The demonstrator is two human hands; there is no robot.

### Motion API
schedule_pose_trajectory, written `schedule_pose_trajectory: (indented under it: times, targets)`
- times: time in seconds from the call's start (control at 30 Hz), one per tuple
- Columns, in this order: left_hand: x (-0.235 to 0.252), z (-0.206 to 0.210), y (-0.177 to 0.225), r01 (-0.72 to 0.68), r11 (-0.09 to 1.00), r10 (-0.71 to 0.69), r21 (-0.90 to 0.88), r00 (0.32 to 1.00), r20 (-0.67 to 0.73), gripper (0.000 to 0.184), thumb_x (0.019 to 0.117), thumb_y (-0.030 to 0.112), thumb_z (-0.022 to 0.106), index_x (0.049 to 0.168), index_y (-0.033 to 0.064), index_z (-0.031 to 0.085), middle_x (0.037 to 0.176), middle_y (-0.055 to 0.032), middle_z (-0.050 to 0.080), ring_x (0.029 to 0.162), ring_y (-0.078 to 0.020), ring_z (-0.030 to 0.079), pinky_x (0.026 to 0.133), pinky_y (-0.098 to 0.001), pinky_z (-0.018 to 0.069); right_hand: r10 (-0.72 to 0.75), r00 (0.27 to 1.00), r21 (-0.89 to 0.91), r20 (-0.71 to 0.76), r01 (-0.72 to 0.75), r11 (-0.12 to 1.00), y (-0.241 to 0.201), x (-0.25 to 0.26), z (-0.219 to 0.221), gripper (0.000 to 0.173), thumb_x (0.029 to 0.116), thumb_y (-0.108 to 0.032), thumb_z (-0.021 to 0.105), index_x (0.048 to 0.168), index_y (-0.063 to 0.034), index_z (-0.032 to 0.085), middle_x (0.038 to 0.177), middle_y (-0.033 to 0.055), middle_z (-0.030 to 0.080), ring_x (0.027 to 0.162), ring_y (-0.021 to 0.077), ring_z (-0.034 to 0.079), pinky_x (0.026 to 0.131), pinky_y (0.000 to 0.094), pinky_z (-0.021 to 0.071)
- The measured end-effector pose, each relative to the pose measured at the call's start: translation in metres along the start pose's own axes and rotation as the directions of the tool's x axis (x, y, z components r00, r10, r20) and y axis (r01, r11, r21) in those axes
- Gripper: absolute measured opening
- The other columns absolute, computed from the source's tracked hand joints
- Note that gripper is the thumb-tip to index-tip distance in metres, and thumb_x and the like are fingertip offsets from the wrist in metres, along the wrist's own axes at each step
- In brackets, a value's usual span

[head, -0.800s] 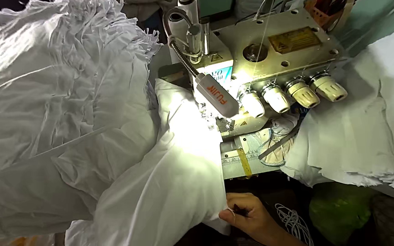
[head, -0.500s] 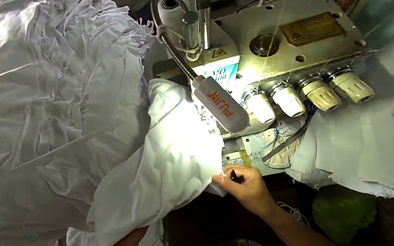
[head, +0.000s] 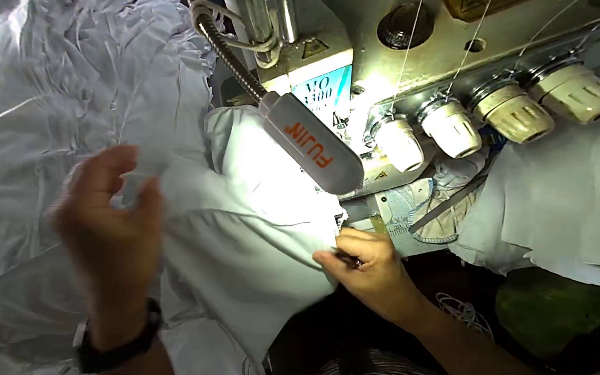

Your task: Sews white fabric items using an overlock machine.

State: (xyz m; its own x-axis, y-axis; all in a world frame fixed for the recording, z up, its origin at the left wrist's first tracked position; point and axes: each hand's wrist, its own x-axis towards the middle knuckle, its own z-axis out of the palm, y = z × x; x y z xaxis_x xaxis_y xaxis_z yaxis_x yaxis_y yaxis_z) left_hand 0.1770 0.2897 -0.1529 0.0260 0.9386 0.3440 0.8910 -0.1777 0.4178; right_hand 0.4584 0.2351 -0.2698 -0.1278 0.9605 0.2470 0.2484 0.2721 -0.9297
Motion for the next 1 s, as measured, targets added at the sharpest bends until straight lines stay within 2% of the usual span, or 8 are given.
schedule_pose_trajectory:
  times: [0.07, 0.13, 0.2, 0.27, 0.33, 0.57, 0.87, 1.0]
  targets:
    - [-0.002, 0.030, 0.048, -0.198, 0.979, 0.199, 0.056, 0.980, -0.012, 0.032, 0.1003, 0.015, 0.057, 0.119, -0.0098, 0.064, 0.132, -0.0262, 0.063, 0.125, -0.0273, 0.061, 0.101, -0.0392, 0.0497, -0.009, 0.998, 0.012, 0.067, 0.008, 1.000, 0.006, -0.005, 0.001, 0.033, 0.0901, -0.019, 0.070, 0.064, -0.0036, 0.059, 0.063, 0.0031, 0.051, 0.059, 0.0027, 0.048, 0.053, 0.0144, 0.0363]
    - [-0.021, 0.056, 0.083, -0.365, 0.929, 0.364, -0.064, 0.931, -0.015, 0.016, 0.0989, 0.010, 0.062, 0.104, -0.0033, 0.070, 0.114, -0.0203, 0.068, 0.111, -0.0186, 0.065, 0.093, -0.0265, 0.0528, -0.023, 0.994, 0.052, 0.107, 0.018, 0.998, 0.010, -0.007, 0.000, 0.028, 0.0904, -0.020, 0.071, 0.070, -0.0026, 0.065, 0.071, 0.0067, 0.060, 0.066, 0.0040, 0.055, 0.059, 0.0148, 0.0436]
    - [-0.033, 0.075, 0.100, -0.421, 0.899, 0.426, -0.120, 0.904, 0.028, 0.014, 0.0986, 0.006, 0.062, 0.104, 0.0034, 0.074, 0.104, -0.0160, 0.069, 0.098, -0.0164, 0.065, 0.084, -0.0213, 0.0523, -0.056, 0.994, 0.057, 0.098, 0.050, 0.997, 0.011, -0.004, -0.002, 0.024, 0.0915, -0.024, 0.073, 0.082, -0.0024, 0.072, 0.083, 0.0096, 0.069, 0.077, 0.0041, 0.063, 0.070, 0.0141, 0.0504]
    - [-0.037, 0.088, 0.104, -0.400, 0.916, 0.402, -0.043, 0.912, 0.078, 0.018, 0.0975, 0.007, 0.062, 0.107, 0.0061, 0.077, 0.102, -0.0173, 0.070, 0.088, -0.0211, 0.067, 0.074, -0.0259, 0.0529, -0.110, 0.993, 0.035, 0.041, 0.109, 0.993, 0.012, 0.000, -0.002, 0.026, 0.0925, -0.025, 0.073, 0.083, -0.0009, 0.071, 0.084, 0.0110, 0.066, 0.078, 0.0056, 0.062, 0.069, 0.0145, 0.0491]
    - [-0.038, 0.095, 0.102, -0.309, 0.951, 0.310, -0.020, 0.947, 0.085, 0.017, 0.0961, 0.010, 0.062, 0.102, 0.0038, 0.077, 0.103, -0.0167, 0.070, 0.093, -0.0231, 0.067, 0.078, -0.0300, 0.0535, -0.201, 0.979, 0.002, -0.028, 0.202, 0.979, 0.014, 0.002, 0.000, 0.027, 0.0959, -0.021, 0.070, 0.081, 0.0014, 0.068, 0.081, 0.0123, 0.064, 0.075, 0.0076, 0.060, 0.067, 0.0144, 0.0480]
    - [-0.047, 0.110, 0.097, -0.079, 0.960, 0.071, -0.268, 0.997, -0.039, 0.012, 0.0895, 0.008, 0.065, 0.082, 0.0002, 0.071, 0.105, -0.0092, 0.064, 0.097, -0.0040, 0.059, 0.082, -0.0130, 0.0486, -0.331, 0.940, -0.081, -0.083, 0.324, 0.943, 0.012, -0.004, 0.000, 0.028, 0.0991, -0.013, 0.064, 0.074, 0.0001, 0.061, 0.073, 0.0109, 0.062, 0.070, 0.0115, 0.059, 0.065, 0.0161, 0.0472]
    - [-0.044, 0.111, 0.097, -0.039, 0.930, 0.024, -0.365, 0.999, -0.047, 0.008, 0.0818, 0.004, 0.069, 0.074, 0.0007, 0.069, 0.103, -0.0074, 0.066, 0.099, -0.0011, 0.062, 0.081, -0.0109, 0.0513, -0.300, 0.949, -0.074, -0.094, 0.294, 0.953, 0.012, -0.003, 0.000, 0.028, 0.0948, -0.010, 0.066, 0.069, 0.0005, 0.060, 0.069, 0.0103, 0.060, 0.064, 0.0080, 0.056, 0.060, 0.0135, 0.0442]
    - [-0.047, 0.115, 0.096, -0.121, 0.951, 0.095, -0.285, 0.990, -0.102, 0.003, 0.0869, 0.007, 0.071, 0.087, 0.0044, 0.070, 0.110, -0.0091, 0.065, 0.106, -0.0087, 0.062, 0.087, -0.0175, 0.0522, -0.236, 0.968, 0.042, -0.091, 0.240, 0.970, 0.010, -0.004, -0.002, 0.027, 0.0933, -0.007, 0.066, 0.069, 0.0029, 0.059, 0.071, 0.0112, 0.062, 0.065, 0.0029, 0.056, 0.060, 0.0096, 0.0437]
